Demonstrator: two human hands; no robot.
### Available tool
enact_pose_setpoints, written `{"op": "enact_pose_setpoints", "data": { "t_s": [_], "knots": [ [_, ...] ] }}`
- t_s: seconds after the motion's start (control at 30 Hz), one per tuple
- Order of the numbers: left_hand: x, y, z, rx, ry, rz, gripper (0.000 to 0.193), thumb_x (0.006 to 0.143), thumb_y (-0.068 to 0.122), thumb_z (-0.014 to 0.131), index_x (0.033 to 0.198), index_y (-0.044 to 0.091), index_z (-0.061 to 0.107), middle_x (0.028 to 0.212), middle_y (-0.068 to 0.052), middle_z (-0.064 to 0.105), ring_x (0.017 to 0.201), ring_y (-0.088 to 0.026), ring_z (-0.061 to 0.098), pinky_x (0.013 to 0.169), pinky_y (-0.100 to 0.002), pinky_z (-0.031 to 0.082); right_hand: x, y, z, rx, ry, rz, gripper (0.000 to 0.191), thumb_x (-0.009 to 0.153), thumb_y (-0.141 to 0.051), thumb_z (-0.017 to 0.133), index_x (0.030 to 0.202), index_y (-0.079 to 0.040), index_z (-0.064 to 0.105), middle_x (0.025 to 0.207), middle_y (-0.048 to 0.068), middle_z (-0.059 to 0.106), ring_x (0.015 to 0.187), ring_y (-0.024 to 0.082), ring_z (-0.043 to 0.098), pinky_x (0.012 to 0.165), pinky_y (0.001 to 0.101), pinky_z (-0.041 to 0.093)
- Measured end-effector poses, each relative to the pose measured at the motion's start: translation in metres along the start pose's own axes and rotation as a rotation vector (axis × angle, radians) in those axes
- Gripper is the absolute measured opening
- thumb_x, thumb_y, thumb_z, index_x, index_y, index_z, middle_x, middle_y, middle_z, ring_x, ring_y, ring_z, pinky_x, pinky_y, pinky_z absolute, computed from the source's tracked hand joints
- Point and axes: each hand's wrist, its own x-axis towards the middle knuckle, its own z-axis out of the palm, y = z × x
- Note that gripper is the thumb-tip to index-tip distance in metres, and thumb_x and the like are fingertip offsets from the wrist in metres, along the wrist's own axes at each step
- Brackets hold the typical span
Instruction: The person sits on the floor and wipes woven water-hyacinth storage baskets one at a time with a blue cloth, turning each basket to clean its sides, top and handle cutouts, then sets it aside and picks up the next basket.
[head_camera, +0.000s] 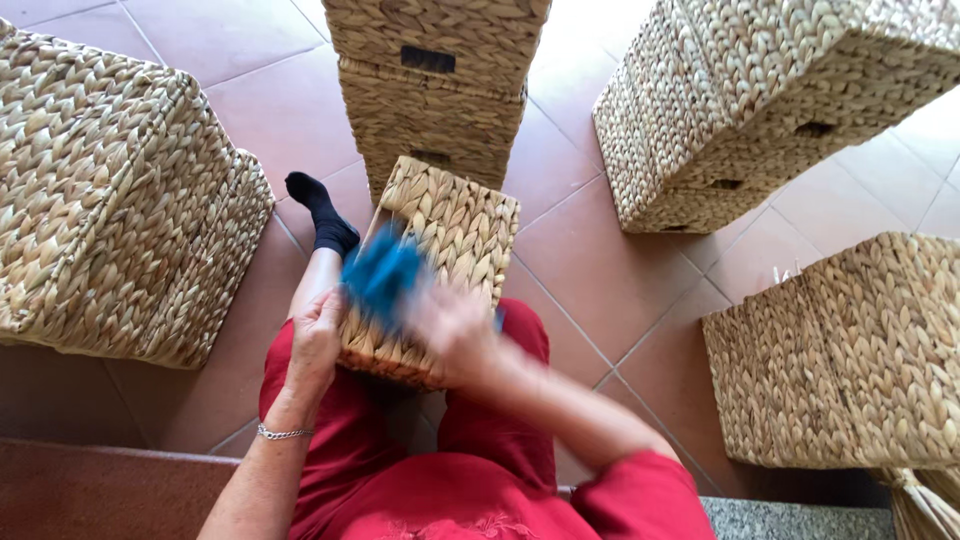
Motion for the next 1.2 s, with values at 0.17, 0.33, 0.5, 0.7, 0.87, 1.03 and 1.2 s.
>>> {"op": "enact_pose_setpoints", "data": {
  "t_s": [0.17, 0.33, 0.5, 0.7, 0.87, 1.03, 1.2],
  "knots": [
    [0.003, -0.005, -0.008, -0.065, -0.155, -0.038, 0.024, 0.112, 0.024, 0.054, 0.1, 0.007, 0.067, 0.082, 0.007, 0.059, 0.069, -0.003, 0.051, 0.059, -0.021, 0.041, -0.015, -0.026, -0.017, 0.082, -0.039, 0.006, 0.028, 0.086, -0.011, 0.067, 0.113, -0.014, 0.074, 0.126, 0.015, 0.068, 0.111, 0.028, 0.069, 0.088, 0.0443, 0.058],
    [-0.015, 0.016, 0.021, 0.153, -0.048, -0.023, 0.028, 0.109, 0.023, 0.054, 0.107, 0.001, 0.07, 0.092, 0.007, 0.065, 0.082, -0.002, 0.054, 0.073, -0.02, 0.046, 0.019, 0.113, 0.033, -0.271, -0.059, 0.29, 0.051, 0.08, 0.006, 0.057, 0.127, -0.01, 0.068, 0.119, 0.014, 0.068, 0.096, 0.034, 0.061, 0.076, 0.0465, 0.053],
    [-0.02, 0.035, 0.03, 0.227, -0.017, 0.002, 0.031, 0.11, 0.024, 0.054, 0.112, -0.001, 0.072, 0.095, 0.005, 0.067, 0.086, -0.003, 0.056, 0.077, -0.021, 0.048, 0.035, 0.132, 0.054, -0.412, 0.103, 0.41, 0.038, 0.082, -0.002, 0.058, 0.116, -0.014, 0.067, 0.121, 0.015, 0.067, 0.095, 0.036, 0.06, 0.072, 0.0467, 0.052],
    [-0.008, 0.034, 0.014, 0.057, -0.071, -0.053, 0.031, 0.111, 0.025, 0.052, 0.119, 0.0, 0.069, 0.1, 0.002, 0.07, 0.086, -0.005, 0.06, 0.076, -0.021, 0.049, 0.004, -0.044, -0.024, -0.062, -0.105, 0.037, 0.038, 0.085, -0.012, 0.062, 0.121, -0.007, 0.069, 0.126, 0.024, 0.069, 0.094, 0.028, 0.064, 0.075, 0.0424, 0.05],
    [-0.013, 0.034, 0.027, 0.142, -0.027, -0.057, 0.032, 0.107, 0.026, 0.053, 0.119, 0.002, 0.071, 0.098, 0.003, 0.071, 0.086, -0.004, 0.062, 0.078, -0.02, 0.051, 0.002, 0.016, -0.007, 0.036, -0.018, -0.034, 0.038, 0.088, -0.002, 0.06, 0.125, -0.008, 0.067, 0.113, 0.014, 0.07, 0.088, 0.025, 0.07, 0.072, 0.0428, 0.055],
    [-0.023, 0.036, 0.047, 0.145, -0.057, -0.033, 0.031, 0.107, 0.025, 0.056, 0.117, -0.001, 0.071, 0.098, 0.005, 0.069, 0.088, -0.002, 0.059, 0.078, -0.02, 0.05, 0.021, 0.148, 0.034, -0.434, 0.09, 0.363, 0.04, 0.08, -0.002, 0.058, 0.119, -0.009, 0.067, 0.102, 0.015, 0.071, 0.084, 0.038, 0.064, 0.07, 0.047, 0.055],
    [-0.018, 0.036, 0.038, 0.196, -0.037, 0.012, 0.03, 0.109, 0.025, 0.057, 0.113, -0.001, 0.071, 0.096, 0.005, 0.067, 0.086, -0.002, 0.057, 0.076, -0.02, 0.049, 0.022, 0.089, 0.023, -0.376, -0.183, 0.438, 0.027, 0.086, 0.0, 0.058, 0.11, -0.011, 0.066, 0.089, 0.013, 0.067, 0.082, 0.03, 0.064, 0.059, 0.046, 0.049]
  ]
}}
